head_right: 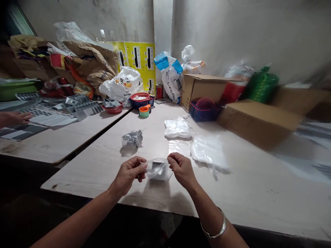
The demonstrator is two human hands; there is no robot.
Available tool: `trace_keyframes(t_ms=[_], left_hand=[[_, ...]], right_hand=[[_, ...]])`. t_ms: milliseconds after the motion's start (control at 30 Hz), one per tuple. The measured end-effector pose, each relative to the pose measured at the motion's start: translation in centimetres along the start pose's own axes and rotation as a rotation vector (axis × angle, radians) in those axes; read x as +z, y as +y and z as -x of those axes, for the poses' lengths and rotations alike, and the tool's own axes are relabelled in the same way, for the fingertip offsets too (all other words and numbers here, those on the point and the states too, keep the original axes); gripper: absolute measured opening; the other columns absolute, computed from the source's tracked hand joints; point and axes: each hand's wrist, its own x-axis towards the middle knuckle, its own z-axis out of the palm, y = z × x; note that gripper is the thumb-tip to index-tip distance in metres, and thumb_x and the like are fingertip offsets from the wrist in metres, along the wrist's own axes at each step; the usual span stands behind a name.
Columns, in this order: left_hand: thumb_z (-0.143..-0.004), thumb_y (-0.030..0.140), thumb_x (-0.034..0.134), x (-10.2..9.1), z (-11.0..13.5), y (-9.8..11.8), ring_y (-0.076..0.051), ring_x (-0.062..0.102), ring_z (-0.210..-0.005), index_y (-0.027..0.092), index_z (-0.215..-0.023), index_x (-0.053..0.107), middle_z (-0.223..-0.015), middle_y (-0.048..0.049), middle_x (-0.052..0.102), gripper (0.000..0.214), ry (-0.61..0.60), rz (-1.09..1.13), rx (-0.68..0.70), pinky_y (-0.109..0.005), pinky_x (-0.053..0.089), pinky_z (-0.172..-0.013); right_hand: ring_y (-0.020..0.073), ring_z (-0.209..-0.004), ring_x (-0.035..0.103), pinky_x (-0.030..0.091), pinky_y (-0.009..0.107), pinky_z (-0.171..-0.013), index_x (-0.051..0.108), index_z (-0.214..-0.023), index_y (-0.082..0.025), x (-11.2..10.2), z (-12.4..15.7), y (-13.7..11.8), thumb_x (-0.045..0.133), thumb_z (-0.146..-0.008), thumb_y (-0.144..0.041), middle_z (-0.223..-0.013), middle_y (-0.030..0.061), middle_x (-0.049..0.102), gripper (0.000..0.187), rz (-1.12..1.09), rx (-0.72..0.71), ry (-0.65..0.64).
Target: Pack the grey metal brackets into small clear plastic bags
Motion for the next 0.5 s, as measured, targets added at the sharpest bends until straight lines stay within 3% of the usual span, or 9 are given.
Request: trace_keyframes(t_ms=[100,200,267,333,400,500], left_hand=[[-0.072,0.029,0.067,0.4,0.6,-0.7,-0.01,0.055,-0.054,0.015,-0.084,0.053,-0.063,0.0029,0.056,0.024,-0.055,0.087,0.008,-0.02,0.043,-0.047],[-0.069,0.024,0.07,0.8,1.1,-1.9,-0.011,0.058,-0.071,0.016,-0.091,0.052,-0.082,-0.0007,0.06,0.029,-0.123,0.097,0.066,-0.022,0.048,-0.061],[-0.07,0.021,0.069,0.9,1.2,-2.9,-0.013,0.058,-0.079,0.018,-0.099,0.049,-0.091,-0.0027,0.061,0.036,-0.159,0.051,0.13,-0.023,0.048,-0.066],[-0.074,0.02,0.064,1.0,1.1,-3.9,-0.012,0.058,-0.072,0.019,-0.105,0.046,-0.084,-0.0013,0.062,0.036,-0.158,-0.077,0.217,-0.023,0.048,-0.063],[-0.08,0.019,0.057,0.9,0.9,-4.9,-0.011,0.057,-0.064,0.019,-0.104,0.048,-0.077,0.0,0.061,0.025,-0.103,-0.295,0.365,-0.023,0.047,-0.06],[-0.085,0.015,0.048,1.0,0.7,-5.8,-0.013,0.058,-0.068,0.018,-0.097,0.056,-0.078,-0.0027,0.062,0.014,-0.002,-0.65,0.721,-0.025,0.047,-0.064]], right_hand=[[0.0122,-0.072,0.053,0.046,0.026,-0.066,0.056,-0.098,-0.019,0.4,1.4,0.4,0.062,-0.077,-0.027,-0.083,0.0009,0.055,0.023,0.063,-0.142,-0.082],[0.0126,-0.076,0.053,0.047,0.027,-0.07,0.052,-0.108,-0.021,1.1,2.5,1.3,0.058,-0.078,-0.018,-0.091,0.003,0.053,0.031,0.209,-0.317,-0.122],[0.0133,-0.079,0.053,0.046,0.027,-0.071,0.051,-0.109,-0.02,1.8,3.1,2.2,0.051,-0.081,-0.013,-0.094,0.0048,0.053,0.029,0.352,-0.411,-0.11],[0.0141,-0.081,0.052,0.045,0.026,-0.07,0.055,-0.105,-0.02,2.6,3.4,3.1,0.046,-0.083,-0.011,-0.093,0.0054,0.053,0.025,0.506,-0.482,-0.072],[0.0142,-0.078,0.051,0.043,0.025,-0.066,0.059,-0.093,-0.02,3.3,3.5,3.9,0.045,-0.084,-0.011,-0.085,0.0041,0.052,0.019,0.65,-0.525,0.004],[0.0139,-0.073,0.049,0.04,0.024,-0.062,0.061,-0.083,-0.02,4.1,3.6,4.8,0.046,-0.085,-0.013,-0.078,0.003,0.051,0.016,0.797,-0.573,0.12]])
